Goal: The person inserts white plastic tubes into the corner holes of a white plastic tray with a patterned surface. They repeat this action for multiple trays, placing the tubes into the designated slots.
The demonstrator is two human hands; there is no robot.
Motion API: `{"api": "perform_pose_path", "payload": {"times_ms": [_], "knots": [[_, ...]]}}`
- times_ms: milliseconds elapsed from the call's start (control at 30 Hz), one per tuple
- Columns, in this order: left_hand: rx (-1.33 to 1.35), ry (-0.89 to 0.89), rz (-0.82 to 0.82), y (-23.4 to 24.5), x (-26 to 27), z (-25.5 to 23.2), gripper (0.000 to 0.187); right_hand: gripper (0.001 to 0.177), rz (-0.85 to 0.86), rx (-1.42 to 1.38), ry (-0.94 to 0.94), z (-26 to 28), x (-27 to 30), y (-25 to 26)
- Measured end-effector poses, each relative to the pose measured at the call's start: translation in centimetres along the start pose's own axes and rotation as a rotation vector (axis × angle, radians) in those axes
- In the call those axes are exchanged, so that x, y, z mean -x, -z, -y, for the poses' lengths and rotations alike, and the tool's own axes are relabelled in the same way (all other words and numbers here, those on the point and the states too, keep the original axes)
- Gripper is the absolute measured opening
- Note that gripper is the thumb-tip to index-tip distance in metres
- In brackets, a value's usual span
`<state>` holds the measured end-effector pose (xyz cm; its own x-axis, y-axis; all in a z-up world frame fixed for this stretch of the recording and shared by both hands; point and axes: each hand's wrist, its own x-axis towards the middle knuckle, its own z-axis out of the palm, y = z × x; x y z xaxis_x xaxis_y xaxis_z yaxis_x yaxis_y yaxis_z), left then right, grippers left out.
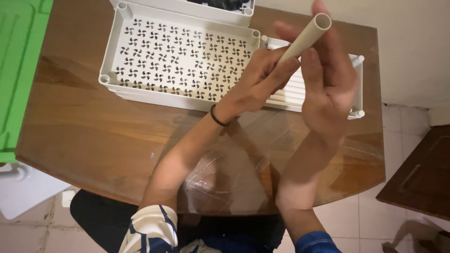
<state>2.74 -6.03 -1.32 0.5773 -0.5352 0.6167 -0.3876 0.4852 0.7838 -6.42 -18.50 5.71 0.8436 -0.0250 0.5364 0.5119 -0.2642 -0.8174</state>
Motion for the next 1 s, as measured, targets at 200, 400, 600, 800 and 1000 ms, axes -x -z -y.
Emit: {"api": "perform_pose_path", "payload": {"times_ms": [200, 400, 600, 800, 1000], "knots": [[0.252, 0.095, 0.104, 0.6, -0.2, 0.2, 0.047, 0.035, 0.025, -0.047, 0.02, 0.3, -0.1, -0.1], [0.405, 0.18, 0.188, 1.2, -0.2, 0.4, 0.063, 0.028, 0.02, -0.111, 0.009, 0.3, 0.0, 0.0], [0.275, 0.081, 0.121, 0.3, -0.2, 0.4, 0.051, 0.026, 0.006, -0.042, 0.037, -0.4, -0.2, 0.9], [-0.048, -0.015, -0.149, -2.6, 1.1, -1.6, 0.038, 0.026, -0.054, 0.075, 0.113, -0.7, -0.3, 2.2], [-0.238, -0.008, -0.305, -3.9, 1.1, -2.1, 0.028, 0.029, -0.066, 0.082, 0.114, -0.7, -0.2, 2.1]]}}
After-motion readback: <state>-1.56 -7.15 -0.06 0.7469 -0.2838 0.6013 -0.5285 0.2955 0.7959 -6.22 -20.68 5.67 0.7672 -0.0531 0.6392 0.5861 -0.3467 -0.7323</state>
